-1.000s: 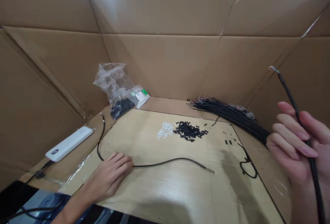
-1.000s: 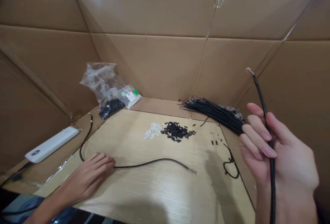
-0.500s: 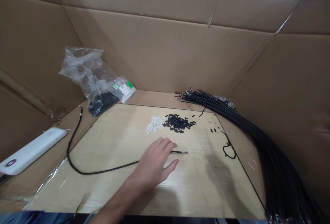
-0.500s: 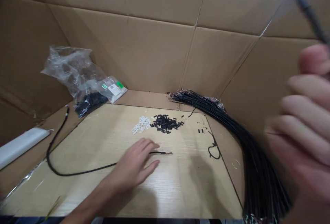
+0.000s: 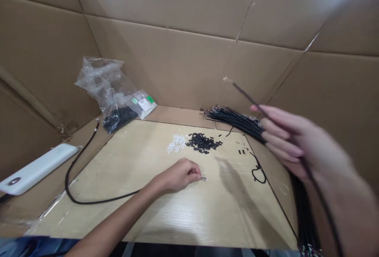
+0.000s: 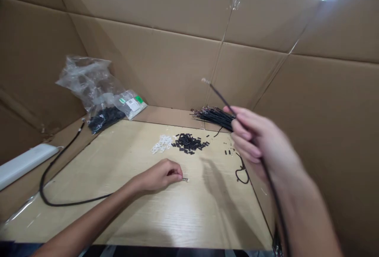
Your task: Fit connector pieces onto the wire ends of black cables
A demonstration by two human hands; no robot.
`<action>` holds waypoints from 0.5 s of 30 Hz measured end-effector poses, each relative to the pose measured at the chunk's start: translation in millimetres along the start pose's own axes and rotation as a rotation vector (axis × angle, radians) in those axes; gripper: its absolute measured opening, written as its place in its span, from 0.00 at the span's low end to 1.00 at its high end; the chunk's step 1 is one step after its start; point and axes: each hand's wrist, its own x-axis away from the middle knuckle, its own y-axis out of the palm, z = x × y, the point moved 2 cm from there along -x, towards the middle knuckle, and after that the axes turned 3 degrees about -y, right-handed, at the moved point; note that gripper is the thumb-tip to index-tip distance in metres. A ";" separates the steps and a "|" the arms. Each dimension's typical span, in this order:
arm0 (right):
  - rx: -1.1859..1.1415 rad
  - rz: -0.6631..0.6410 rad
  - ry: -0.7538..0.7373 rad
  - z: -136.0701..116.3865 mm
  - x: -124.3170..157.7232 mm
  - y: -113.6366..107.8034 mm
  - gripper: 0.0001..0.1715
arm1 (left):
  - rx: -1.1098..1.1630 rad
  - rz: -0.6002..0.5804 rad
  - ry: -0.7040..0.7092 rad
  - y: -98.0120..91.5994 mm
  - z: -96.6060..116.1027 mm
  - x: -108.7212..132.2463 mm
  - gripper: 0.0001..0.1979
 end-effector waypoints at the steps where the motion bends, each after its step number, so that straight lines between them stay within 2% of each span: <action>1: -0.034 -0.030 0.081 18.8 -8.1 6.1 0.11 | -0.028 0.016 0.023 -1.7 -2.1 0.0 0.09; 4: -0.097 0.007 0.078 79.2 -36.6 11.2 0.17 | -0.116 0.067 0.109 -1.4 -5.7 1.6 0.08; 8: 0.023 0.105 -0.003 151.1 -71.0 -0.8 0.19 | -0.195 0.134 0.181 3.5 -7.8 4.8 0.05; 11: 0.085 0.155 -0.036 190.3 -82.2 -8.0 0.20 | -0.164 0.150 0.175 4.2 -8.3 5.2 0.05; 15: 0.142 0.112 -0.050 224.0 -76.9 -6.2 0.23 | -0.038 0.241 0.110 -3.3 -8.6 3.1 0.09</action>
